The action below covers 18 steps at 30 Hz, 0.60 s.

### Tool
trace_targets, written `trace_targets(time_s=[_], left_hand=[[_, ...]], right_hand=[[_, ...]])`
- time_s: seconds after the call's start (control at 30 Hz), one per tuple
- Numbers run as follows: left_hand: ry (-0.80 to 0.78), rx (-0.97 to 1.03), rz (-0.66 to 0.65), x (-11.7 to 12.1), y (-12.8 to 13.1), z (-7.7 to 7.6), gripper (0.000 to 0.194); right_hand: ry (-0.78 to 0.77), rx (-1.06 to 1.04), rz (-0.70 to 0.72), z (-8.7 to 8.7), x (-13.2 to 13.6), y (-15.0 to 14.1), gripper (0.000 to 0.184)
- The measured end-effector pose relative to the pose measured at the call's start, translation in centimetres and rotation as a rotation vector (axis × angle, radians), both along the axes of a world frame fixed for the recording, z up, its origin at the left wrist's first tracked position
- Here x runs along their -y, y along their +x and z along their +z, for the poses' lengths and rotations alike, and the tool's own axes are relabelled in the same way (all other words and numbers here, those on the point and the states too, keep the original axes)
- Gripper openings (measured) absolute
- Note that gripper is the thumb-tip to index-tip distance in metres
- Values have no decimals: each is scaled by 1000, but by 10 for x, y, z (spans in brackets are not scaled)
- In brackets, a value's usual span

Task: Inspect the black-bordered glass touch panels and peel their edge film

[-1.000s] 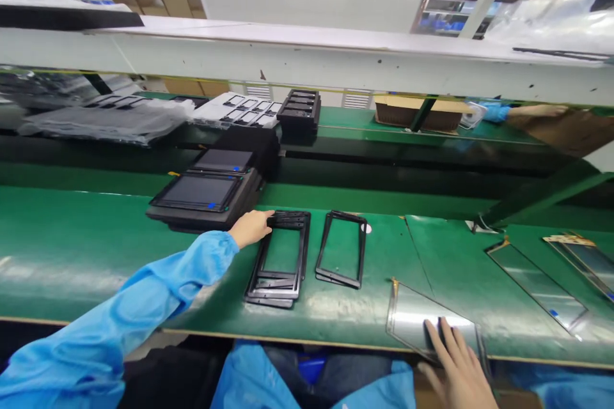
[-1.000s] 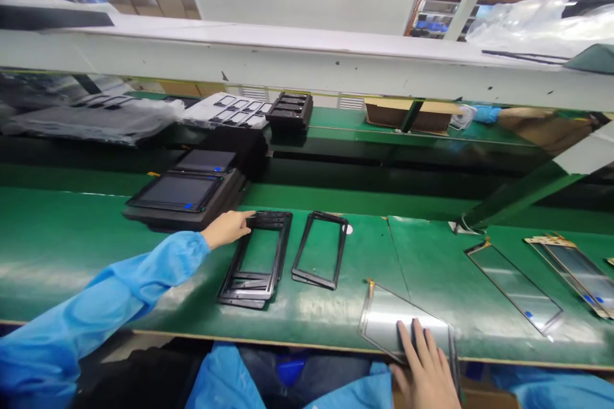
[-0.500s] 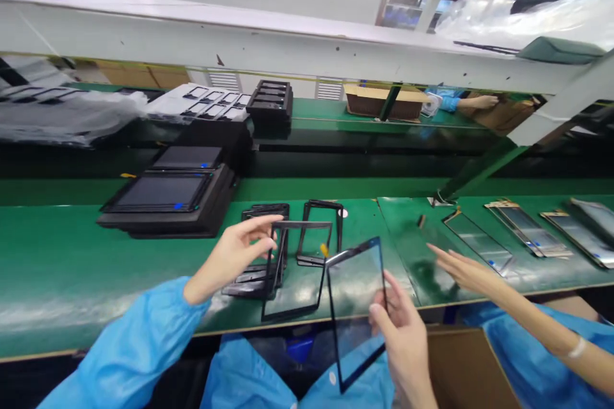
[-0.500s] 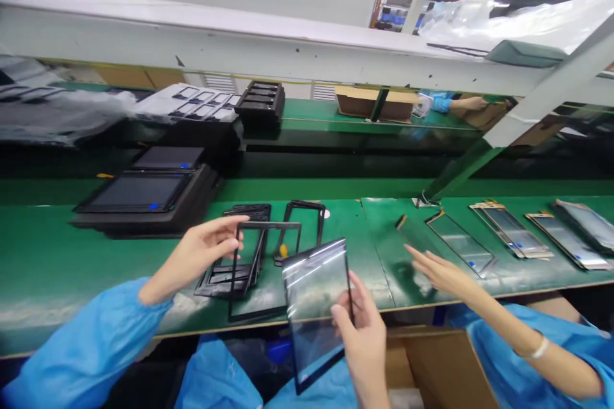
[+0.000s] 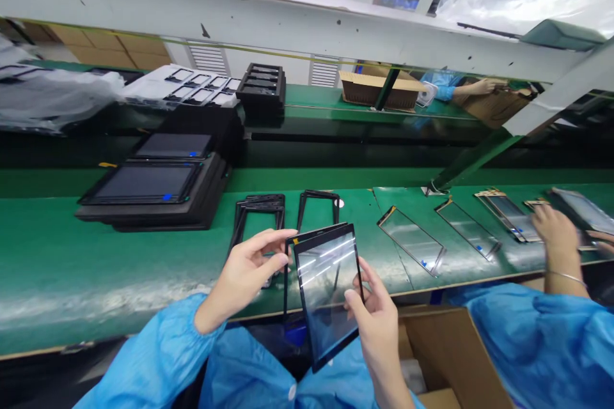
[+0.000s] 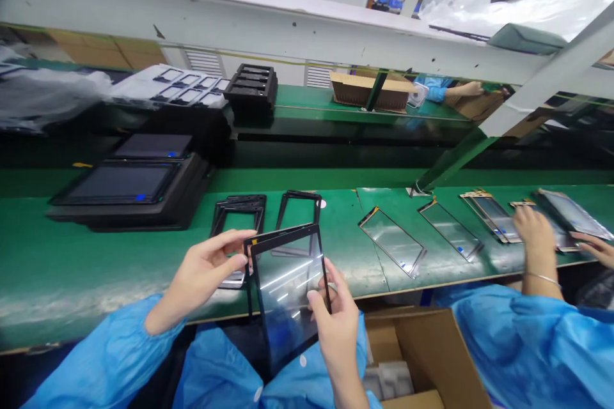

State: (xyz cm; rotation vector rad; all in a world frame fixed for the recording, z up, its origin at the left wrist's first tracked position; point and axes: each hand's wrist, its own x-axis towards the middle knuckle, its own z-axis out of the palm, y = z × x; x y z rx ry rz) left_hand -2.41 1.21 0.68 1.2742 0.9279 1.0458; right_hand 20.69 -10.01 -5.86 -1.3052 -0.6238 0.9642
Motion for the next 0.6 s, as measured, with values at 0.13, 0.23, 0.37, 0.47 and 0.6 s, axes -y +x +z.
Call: trace_targets(time_s=[0.13,0.23,0.37,0.47,0.6], left_hand=[[-81,41,-19,4,4,3,39],[-144,93,-36,5,5,1,42],[-204,136,-33,6,7,-7,45],[-226,156,-24,6,9,-13,46],[-233,176,-21,8,11,-17,48]], right_hand=[[5,41,17,-1,2,-5,61],[-15,86,1,1,4,-8,62],[-79,81,-2,7,6,-12,68],[-99,78,4,10,7,-14,70],[-114,108,-13,11,6,-17,69]])
